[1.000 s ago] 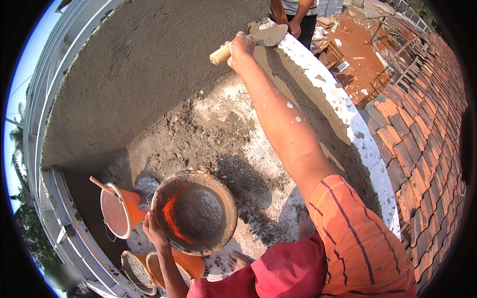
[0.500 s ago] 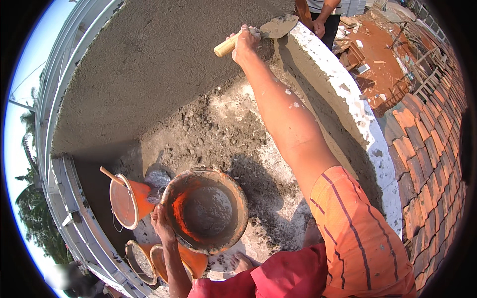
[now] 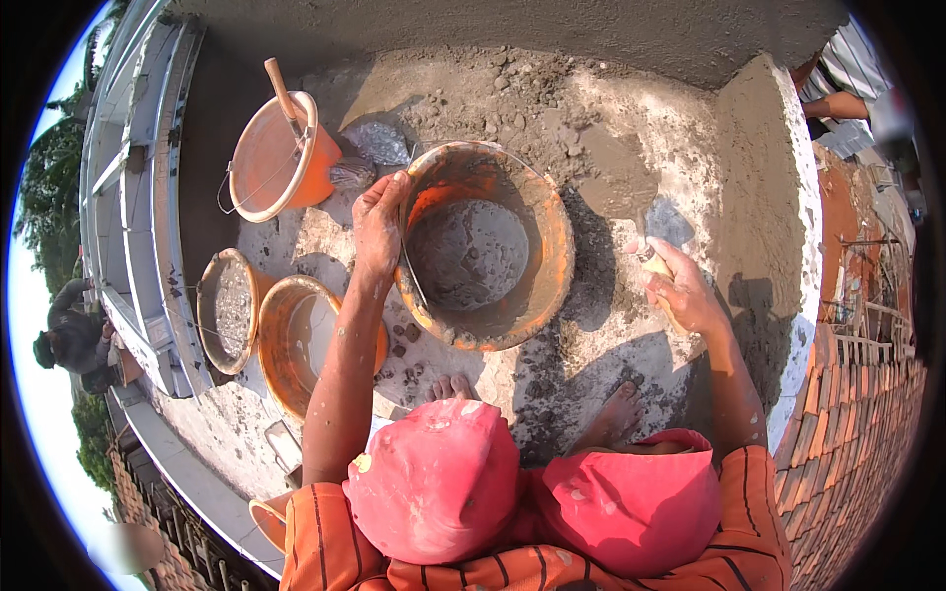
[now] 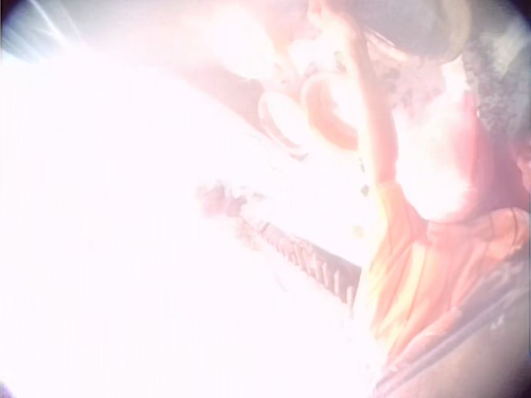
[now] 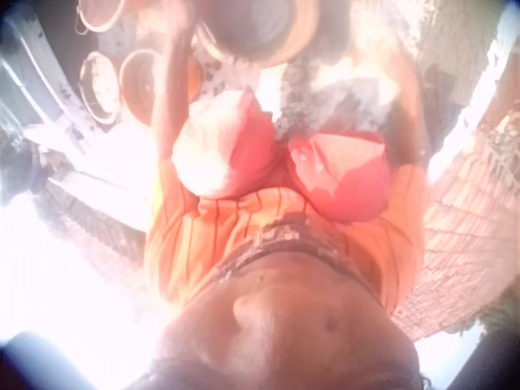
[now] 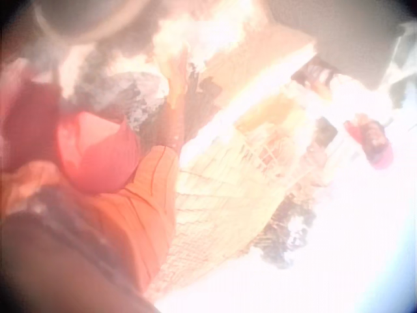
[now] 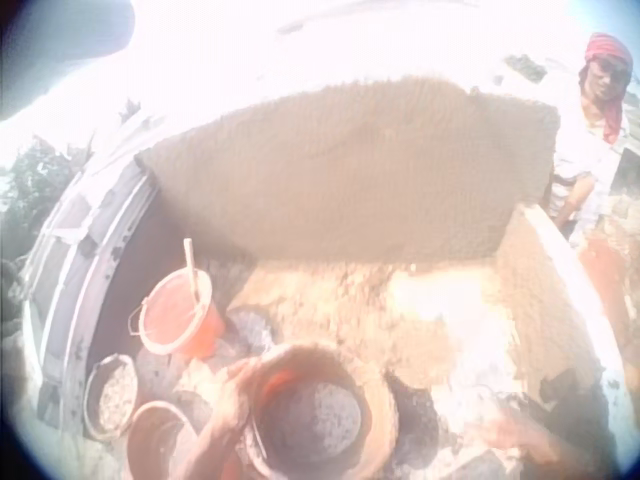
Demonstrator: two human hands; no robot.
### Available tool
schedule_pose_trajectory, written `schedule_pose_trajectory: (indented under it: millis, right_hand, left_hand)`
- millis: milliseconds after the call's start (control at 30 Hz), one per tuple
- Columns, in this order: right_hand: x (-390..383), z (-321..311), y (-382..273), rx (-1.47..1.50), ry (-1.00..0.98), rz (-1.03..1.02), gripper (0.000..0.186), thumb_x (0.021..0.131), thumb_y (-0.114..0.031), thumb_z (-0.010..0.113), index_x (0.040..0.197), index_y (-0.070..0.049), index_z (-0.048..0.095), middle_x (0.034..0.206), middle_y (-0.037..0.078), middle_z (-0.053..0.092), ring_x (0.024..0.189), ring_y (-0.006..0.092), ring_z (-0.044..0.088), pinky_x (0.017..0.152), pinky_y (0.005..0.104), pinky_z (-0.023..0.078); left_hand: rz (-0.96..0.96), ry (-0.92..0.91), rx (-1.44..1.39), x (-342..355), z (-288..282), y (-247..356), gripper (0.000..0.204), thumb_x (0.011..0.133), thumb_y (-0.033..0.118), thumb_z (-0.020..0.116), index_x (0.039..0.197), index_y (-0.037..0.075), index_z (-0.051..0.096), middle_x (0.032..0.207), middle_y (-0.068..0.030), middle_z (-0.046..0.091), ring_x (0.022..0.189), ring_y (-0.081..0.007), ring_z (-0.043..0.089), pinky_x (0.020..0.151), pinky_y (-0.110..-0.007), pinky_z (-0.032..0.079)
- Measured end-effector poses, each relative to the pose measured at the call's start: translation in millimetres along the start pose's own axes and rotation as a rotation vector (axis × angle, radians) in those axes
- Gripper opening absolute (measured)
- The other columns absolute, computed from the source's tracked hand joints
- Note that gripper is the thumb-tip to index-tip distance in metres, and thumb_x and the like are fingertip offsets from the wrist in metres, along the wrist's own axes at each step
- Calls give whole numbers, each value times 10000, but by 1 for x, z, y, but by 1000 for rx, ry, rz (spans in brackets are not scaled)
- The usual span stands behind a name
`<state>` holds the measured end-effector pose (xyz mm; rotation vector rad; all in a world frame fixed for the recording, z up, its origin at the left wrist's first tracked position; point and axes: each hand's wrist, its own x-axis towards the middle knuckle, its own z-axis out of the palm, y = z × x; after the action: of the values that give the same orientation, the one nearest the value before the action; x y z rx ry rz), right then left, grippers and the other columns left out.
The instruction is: The person scoops wet cement from a bucket and applies it to a rooftop surface using a trowel. They spread and smooth the cement along the edge of the roof, then use a wooden straightedge to level the surface. The person repeats the process of scooping and applying cement to cover more area.
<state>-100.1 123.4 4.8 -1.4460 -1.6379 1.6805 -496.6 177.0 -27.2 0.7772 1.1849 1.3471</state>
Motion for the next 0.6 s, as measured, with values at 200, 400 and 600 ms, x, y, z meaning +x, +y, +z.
schedule_pose_trajectory:
  millis: [200,400,600]
  right_hand:
    - [-1,29,-54,-1122,41,36,499,924,-341,518,1297,-10,496,1030,223,656,930,397,630,828,466,484]
    - [51,95,-66,-1333,-295,-55,249,849,-191,510,820,8,657,864,214,676,835,382,659,789,455,516]
    - [49,105,-128,-1071,-566,54,342,884,-257,492,1036,32,594,1012,253,640,964,418,606,860,486,471]
  left_hand:
    - [64,7,102,-11,43,4,298,956,223,550,973,-46,677,841,-40,676,760,-74,560,707,-246,436]
    - [51,89,384,-23,64,11,298,923,238,565,929,-34,688,715,-27,630,656,-89,515,625,-279,418]
    - [40,98,408,-24,30,19,297,931,235,548,940,-24,694,736,-22,635,683,-76,507,643,-268,417]
